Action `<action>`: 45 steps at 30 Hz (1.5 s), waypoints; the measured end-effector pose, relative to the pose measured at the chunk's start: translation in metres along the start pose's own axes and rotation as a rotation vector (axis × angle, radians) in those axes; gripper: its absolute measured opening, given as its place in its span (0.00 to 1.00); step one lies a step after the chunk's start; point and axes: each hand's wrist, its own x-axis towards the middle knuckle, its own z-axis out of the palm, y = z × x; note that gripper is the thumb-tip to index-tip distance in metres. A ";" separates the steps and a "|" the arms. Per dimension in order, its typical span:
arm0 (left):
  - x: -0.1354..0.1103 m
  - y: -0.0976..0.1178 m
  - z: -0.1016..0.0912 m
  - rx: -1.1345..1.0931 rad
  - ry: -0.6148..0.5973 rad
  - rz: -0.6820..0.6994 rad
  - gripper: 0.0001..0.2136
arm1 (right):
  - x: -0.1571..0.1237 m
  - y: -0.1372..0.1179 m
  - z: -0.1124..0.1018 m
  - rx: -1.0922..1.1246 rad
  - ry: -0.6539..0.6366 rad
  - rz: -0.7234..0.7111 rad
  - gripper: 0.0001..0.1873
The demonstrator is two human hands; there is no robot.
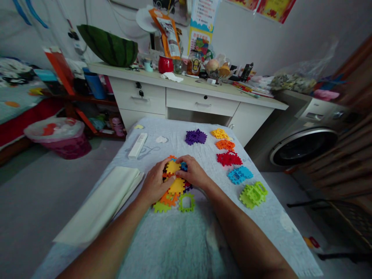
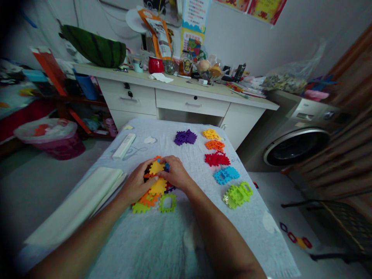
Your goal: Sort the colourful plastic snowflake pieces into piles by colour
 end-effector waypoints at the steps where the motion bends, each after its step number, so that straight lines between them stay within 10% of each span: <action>1: 0.000 0.000 0.000 -0.008 0.000 -0.007 0.28 | 0.000 0.001 0.000 0.037 0.029 0.012 0.13; 22: 0.002 -0.003 0.000 0.054 -0.005 0.014 0.19 | 0.009 0.017 -0.015 0.665 0.120 0.202 0.10; 45: 0.002 0.004 -0.003 0.039 -0.032 -0.015 0.17 | 0.067 0.070 -0.095 0.406 0.447 0.327 0.06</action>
